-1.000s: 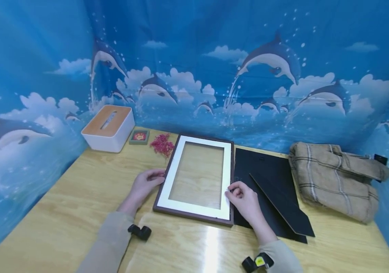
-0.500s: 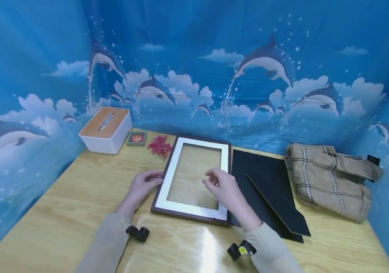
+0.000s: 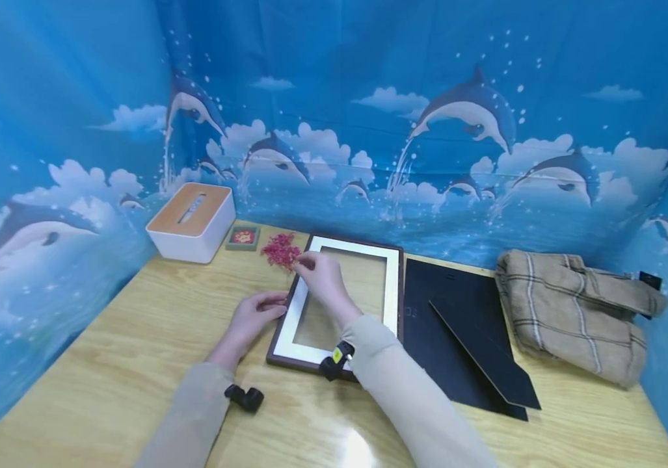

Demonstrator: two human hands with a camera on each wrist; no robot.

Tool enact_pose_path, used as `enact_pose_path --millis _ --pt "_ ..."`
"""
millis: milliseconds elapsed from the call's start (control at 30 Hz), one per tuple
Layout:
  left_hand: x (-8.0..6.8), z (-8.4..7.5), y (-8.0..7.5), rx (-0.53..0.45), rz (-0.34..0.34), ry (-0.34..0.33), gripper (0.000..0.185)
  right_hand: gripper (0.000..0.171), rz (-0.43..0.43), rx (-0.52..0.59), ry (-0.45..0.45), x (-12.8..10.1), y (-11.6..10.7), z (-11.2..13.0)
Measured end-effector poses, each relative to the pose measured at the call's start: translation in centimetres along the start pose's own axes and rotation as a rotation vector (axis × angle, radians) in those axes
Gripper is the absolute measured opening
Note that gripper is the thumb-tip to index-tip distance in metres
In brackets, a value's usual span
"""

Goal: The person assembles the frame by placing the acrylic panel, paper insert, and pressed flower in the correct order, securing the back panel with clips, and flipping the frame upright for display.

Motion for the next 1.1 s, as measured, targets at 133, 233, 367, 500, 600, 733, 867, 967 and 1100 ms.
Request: enact_pose_path --millis 133,233,367,500,600,733,867,967,1100 --pt "0.0 -0.1 0.0 0.019 -0.006 0.006 0.039 0.041 -0.014 -0.095 0.018 0.6 1.8 -0.5" --pt "0.0 -0.1 0.0 0.022 -0.004 0.011 0.039 0.047 -0.011 -0.17 0.023 0.9 2.7 -0.6" --pt "0.1 -0.1 0.2 0.02 -0.001 0.022 0.038 0.04 -0.014 -0.24 0.013 1.2 3.3 -0.6" --pt "0.1 -0.2 0.3 0.02 -0.009 0.025 0.037 0.033 -0.022 -0.248 0.008 1.4 3.5 -0.7" --pt "0.1 -0.2 0.2 0.022 -0.015 0.023 0.037 0.029 -0.027 -0.219 0.015 1.6 3.5 -0.8" --pt "0.1 -0.2 0.1 0.029 -0.015 0.023 0.037 0.025 -0.026 -0.181 0.037 1.8 3.7 -1.2" --pt "0.2 -0.1 0.0 0.025 -0.016 0.022 0.037 0.022 -0.042 -0.151 0.059 2.0 3.6 -1.5" --pt "0.1 0.0 -0.1 0.023 -0.021 0.016 0.036 0.019 -0.054 -0.143 0.072 2.1 3.6 -1.6" --pt "0.1 0.0 -0.1 0.026 -0.027 0.012 0.035 0.016 -0.061 -0.143 0.082 2.1 3.5 -1.6"
Point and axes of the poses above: each hand's wrist, its own x-axis towards the middle knuckle, its own y-axis out of the palm, z = x × y, the point moved 8 cm from there along x, towards the middle knuckle, and after that the axes turned 8 degrees about -z, right-handed, at the moved point
